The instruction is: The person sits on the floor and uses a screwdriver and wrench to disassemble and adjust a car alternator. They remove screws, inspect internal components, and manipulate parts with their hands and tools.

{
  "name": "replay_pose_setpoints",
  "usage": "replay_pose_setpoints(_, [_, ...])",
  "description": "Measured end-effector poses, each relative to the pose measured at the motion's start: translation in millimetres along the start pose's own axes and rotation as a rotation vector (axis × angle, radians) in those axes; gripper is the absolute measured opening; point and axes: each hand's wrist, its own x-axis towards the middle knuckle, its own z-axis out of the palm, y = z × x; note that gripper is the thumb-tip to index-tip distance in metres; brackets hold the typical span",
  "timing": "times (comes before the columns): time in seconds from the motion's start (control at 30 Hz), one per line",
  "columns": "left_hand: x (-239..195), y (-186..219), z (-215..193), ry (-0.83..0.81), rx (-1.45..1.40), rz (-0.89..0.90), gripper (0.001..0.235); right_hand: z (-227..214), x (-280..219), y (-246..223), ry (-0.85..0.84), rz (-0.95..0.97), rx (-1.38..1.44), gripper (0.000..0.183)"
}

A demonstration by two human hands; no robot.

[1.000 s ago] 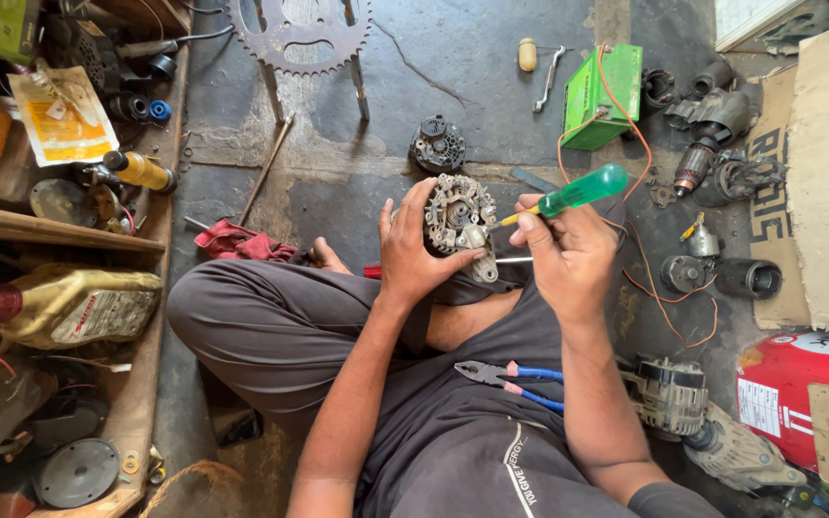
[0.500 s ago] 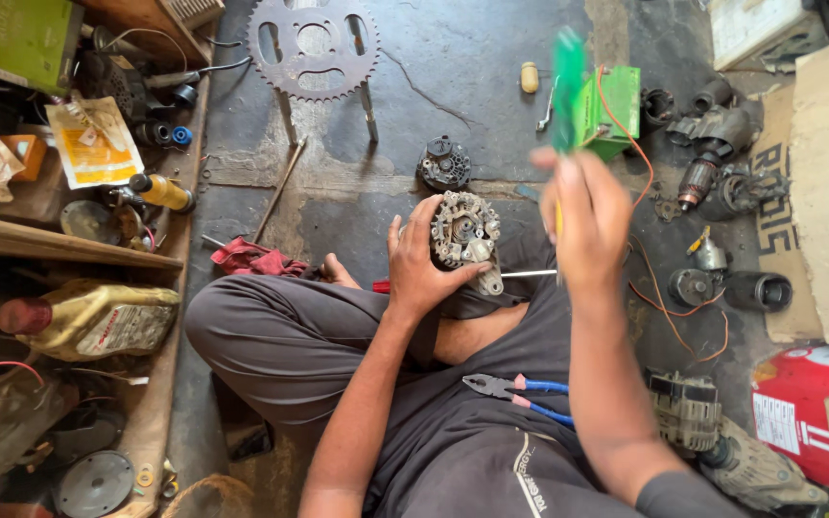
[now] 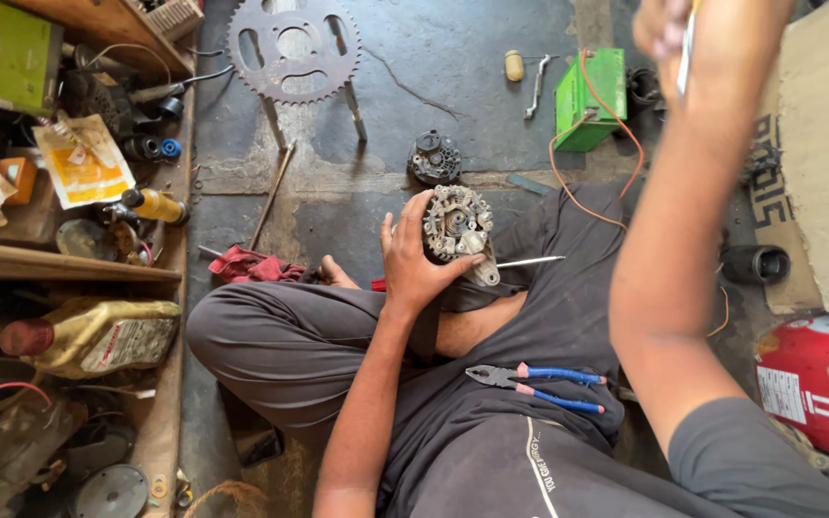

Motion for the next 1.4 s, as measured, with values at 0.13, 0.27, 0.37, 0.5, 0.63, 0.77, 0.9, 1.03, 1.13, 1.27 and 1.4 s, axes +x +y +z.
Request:
replay_pose_setpoints(0.13, [-0.4,-0.2,0.7,0.012,-0.02,0.001,0.111,38.4,-34.6,-3.8,-0.231,0.063,-0.436,0.027])
replay_pose_setpoints(0.27, [1.4,3.1,-1.9,-0.016,-0.002,-0.012,0.113,62.1,-48.0,-4.4,-0.109,-0.041,-0.238,0.03])
replay_pose_setpoints(0.37, [0.5,2.2,-2.3,-0.012,-0.005,-0.016,0.113,58.0,-65.7,-6.6,0.055,-0.094,0.056,0.024])
replay_pose_setpoints(0.5, [-1.4,-2.1,1.3,-0.008,-0.006,-0.016,0.113,59.2,-122.3,12.8,0.012,-0.061,-0.155,0.027])
replay_pose_setpoints(0.63, [-1.1,-1.8,-0.5,-0.012,-0.03,-0.02,0.111,79.3,-168.8,46.1,0.028,0.02,-0.429,0.026])
replay_pose_setpoints(0.77, [-1.1,-3.5,-7.6,-0.036,-0.078,0.027,0.104,93.7,-192.9,71.5,0.12,-0.108,-0.473,0.016])
replay_pose_setpoints(0.9, [-0.4,-7.6,-12.1,-0.069,-0.104,0.039,0.098,96.9,-202.9,84.2,0.119,-0.15,-0.554,0.013])
replay_pose_setpoints(1.03, [-0.4,-7.1,-11.3,-0.075,-0.118,0.037,0.099,96.5,-203.8,88.4,0.118,-0.178,-0.644,0.013])
replay_pose_setpoints(1.13, [-1.5,-6.4,-11.0,-0.076,-0.113,0.032,0.099,99.4,-203.1,88.0,0.117,-0.132,-0.643,0.012])
replay_pose_setpoints(1.27, [-1.4,-5.8,-11.7,-0.075,-0.104,0.032,0.098,106.0,-198.2,78.7,0.061,-0.143,-0.657,0.011])
replay_pose_setpoints(1.4, [-1.9,-5.3,-10.2,-0.071,-0.107,0.026,0.097,101.8,-192.6,57.3,-0.142,-0.159,-0.737,0.01])
